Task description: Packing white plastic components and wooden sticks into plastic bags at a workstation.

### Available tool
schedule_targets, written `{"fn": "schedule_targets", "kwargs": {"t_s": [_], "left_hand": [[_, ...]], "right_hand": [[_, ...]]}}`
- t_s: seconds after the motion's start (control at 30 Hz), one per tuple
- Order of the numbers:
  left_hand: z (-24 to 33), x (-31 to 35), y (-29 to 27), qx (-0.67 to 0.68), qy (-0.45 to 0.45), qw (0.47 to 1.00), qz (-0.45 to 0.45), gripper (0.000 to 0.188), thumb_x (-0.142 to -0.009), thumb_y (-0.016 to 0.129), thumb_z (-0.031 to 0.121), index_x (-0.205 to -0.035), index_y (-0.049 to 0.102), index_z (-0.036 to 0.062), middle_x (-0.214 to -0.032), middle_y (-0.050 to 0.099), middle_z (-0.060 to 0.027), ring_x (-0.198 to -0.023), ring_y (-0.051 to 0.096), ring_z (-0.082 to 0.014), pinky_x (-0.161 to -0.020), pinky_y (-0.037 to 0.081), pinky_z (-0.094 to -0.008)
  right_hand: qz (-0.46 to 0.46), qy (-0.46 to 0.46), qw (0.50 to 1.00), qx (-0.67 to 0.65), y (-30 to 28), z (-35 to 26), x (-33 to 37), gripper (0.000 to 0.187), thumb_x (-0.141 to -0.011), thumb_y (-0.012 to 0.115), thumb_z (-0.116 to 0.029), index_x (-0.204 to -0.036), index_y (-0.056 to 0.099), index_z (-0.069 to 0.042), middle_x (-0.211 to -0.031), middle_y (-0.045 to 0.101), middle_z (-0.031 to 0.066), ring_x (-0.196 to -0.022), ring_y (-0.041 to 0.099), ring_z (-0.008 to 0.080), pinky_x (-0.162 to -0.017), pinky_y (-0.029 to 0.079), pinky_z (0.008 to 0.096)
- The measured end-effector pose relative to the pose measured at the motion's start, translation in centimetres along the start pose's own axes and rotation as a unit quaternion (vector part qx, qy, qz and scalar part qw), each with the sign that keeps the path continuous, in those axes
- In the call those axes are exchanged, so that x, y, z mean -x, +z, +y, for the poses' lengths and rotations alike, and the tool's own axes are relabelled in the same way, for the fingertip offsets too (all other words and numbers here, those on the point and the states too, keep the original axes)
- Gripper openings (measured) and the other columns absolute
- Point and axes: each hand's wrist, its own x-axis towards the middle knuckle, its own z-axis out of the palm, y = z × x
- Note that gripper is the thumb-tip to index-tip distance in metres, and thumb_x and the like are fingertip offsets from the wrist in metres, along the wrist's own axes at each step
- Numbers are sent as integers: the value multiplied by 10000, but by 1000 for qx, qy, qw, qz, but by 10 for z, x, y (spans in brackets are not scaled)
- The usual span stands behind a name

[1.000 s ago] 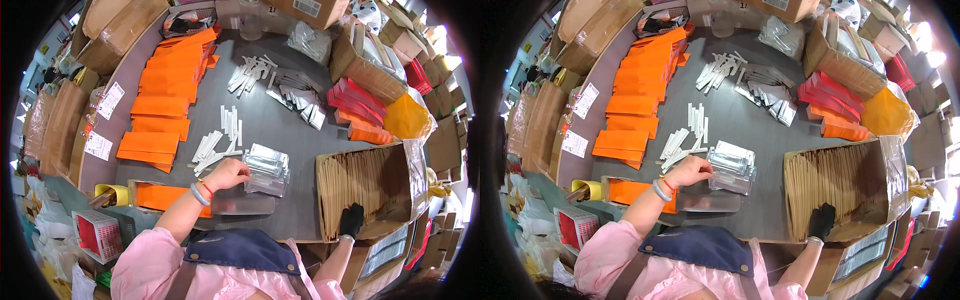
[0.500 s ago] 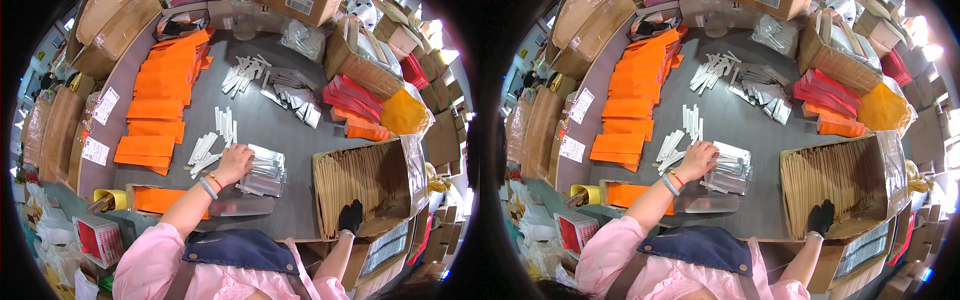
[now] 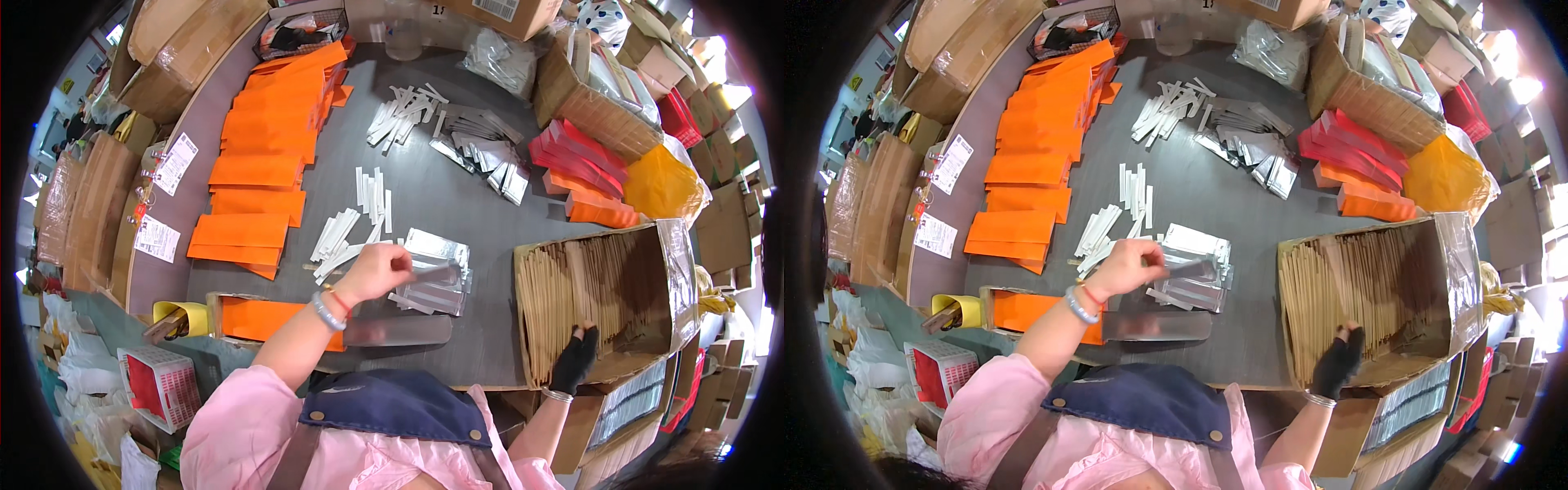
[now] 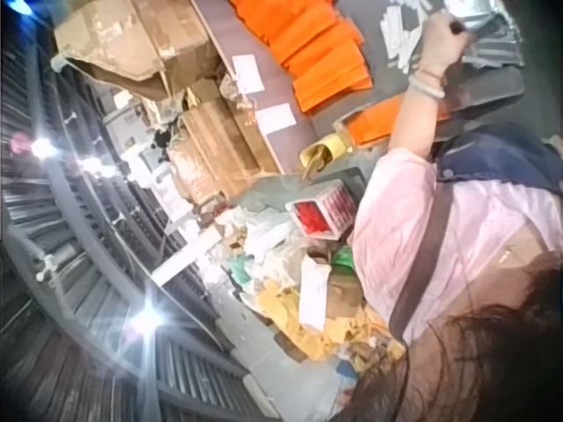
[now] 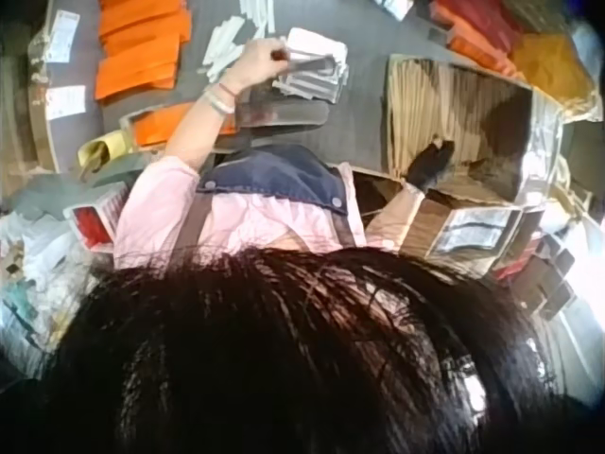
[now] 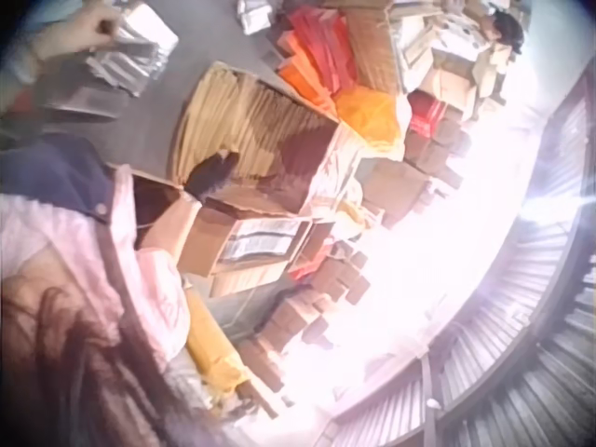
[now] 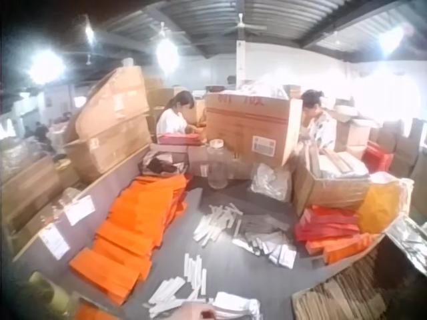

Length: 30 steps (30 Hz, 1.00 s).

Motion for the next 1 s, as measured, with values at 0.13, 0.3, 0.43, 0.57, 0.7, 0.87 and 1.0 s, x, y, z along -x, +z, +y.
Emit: {"fn": "schedule_targets", "kwargs": {"t_s": [0.13, 0.3, 0.43, 0.57, 0.7, 0.87, 1.0], "left_hand": [[9, 64, -9, -104, -16, 985, -138, 127, -699, 741, 112, -806, 689, 66, -681, 656, -58, -672, 622, -249, -686, 495, -384], [-15, 108, 0, -285, 37, 957, -29, 362, -654, 809, 244, -986, 703, 145, -1096, 563, -42, -1011, 494, -263, -856, 384, -406], [-30, 138, -22, -286, 49, 956, 34, 652, -616, 840, 311, -1192, 623, 97, -1164, 553, -83, -1143, 468, -319, -1002, 363, -447], [-37, 154, -24, -309, 68, 948, 19, 680, -608, 844, 307, -1205, 613, 76, -1205, 547, -91, -1161, 458, -324, -1025, 356, -455], [-23, 140, -7, -309, 92, 946, 24, 754, -574, 860, 277, -1241, 583, 61, -1230, 536, -89, -1171, 454, -322, -1021, 357, -444], [-24, 143, -4, -344, 106, 933, 25, 753, -566, 856, 233, -1231, 566, 33, -1204, 533, -86, -1133, 464, -308, -993, 367, -420], [-24, 120, 14, -333, 132, 934, 8, 704, -635, 824, 285, -1247, 566, 54, -1197, 532, -91, -1119, 486, -292, -968, 390, -419]], "right_hand": [[-153, -198, 964, 89, 24, -39, 23, 148, -948, 545, -82, -1047, 617, 2, -842, 565, 84, -791, 561, 216, -720, 447, 310], [-404, -168, 899, 32, 73, -98, 51, 254, -873, 627, -140, -1115, 698, -162, -786, 597, 137, -764, 610, 317, -672, 486, 420], [-475, -259, 827, 154, 91, -84, 64, 286, -853, 665, -206, -1138, 688, -215, -799, 605, 116, -777, 618, 313, -686, 498, 423], [-477, -275, 811, 200, 104, -93, 71, 237, -853, 668, -225, -1086, 703, -205, -825, 629, 114, -780, 618, 316, -698, 501, 426], [-416, -320, 851, -3, 130, -89, 81, 124, -851, 659, -200, -941, 717, -137, -858, 654, 122, -788, 620, 319, -709, 503, 426], [-401, -111, 909, 14, 124, -83, 85, 96, -781, 726, -170, -833, 692, -96, -830, 648, 103, -813, 630, 303, -736, 498, 401], [-541, -50, 804, -243, 163, -130, 133, 290, -782, 754, -63, -1014, 580, -45, -1000, 597, 82, -912, 601, 179, -768, 508, 334]]}}
